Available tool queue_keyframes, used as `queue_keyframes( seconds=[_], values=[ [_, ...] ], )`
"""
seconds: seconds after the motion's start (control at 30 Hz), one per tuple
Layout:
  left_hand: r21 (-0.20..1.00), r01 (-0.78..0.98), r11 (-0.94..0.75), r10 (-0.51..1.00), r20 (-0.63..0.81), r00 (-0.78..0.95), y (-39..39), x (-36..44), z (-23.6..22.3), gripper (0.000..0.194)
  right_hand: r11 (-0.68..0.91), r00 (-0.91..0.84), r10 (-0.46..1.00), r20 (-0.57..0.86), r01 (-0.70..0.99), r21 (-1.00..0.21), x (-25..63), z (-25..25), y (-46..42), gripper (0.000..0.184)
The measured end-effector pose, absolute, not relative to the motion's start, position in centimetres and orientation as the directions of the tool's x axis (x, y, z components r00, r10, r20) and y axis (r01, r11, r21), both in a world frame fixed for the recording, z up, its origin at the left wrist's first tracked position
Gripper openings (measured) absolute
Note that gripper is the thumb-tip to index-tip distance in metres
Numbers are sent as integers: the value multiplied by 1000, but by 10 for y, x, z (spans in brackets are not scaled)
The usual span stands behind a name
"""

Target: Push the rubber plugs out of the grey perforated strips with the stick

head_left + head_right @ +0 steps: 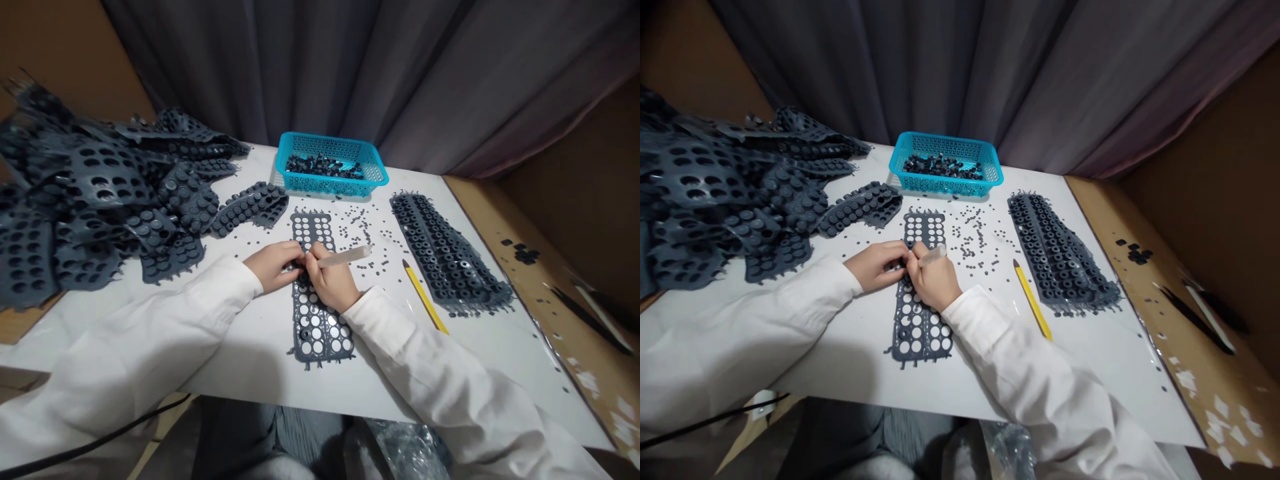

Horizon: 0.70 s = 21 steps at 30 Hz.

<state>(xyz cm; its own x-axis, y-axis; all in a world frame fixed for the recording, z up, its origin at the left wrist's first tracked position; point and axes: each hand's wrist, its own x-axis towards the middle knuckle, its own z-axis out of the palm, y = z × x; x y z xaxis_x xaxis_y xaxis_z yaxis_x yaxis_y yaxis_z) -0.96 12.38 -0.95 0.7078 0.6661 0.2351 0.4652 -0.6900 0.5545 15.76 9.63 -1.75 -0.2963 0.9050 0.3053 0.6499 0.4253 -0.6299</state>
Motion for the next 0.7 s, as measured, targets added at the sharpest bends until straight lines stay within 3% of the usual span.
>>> queue_keyframes(
  seconds=[0.3,0.7],
  values=[
    [490,430,-758,576,194,794,130,-12,-7,13,421,-287,907,308,621,-661,158,-17,96,24],
    [171,498,-850,526,235,817,125,-9,-7,20,422,-299,907,297,660,-622,158,-19,96,22]
  ],
)
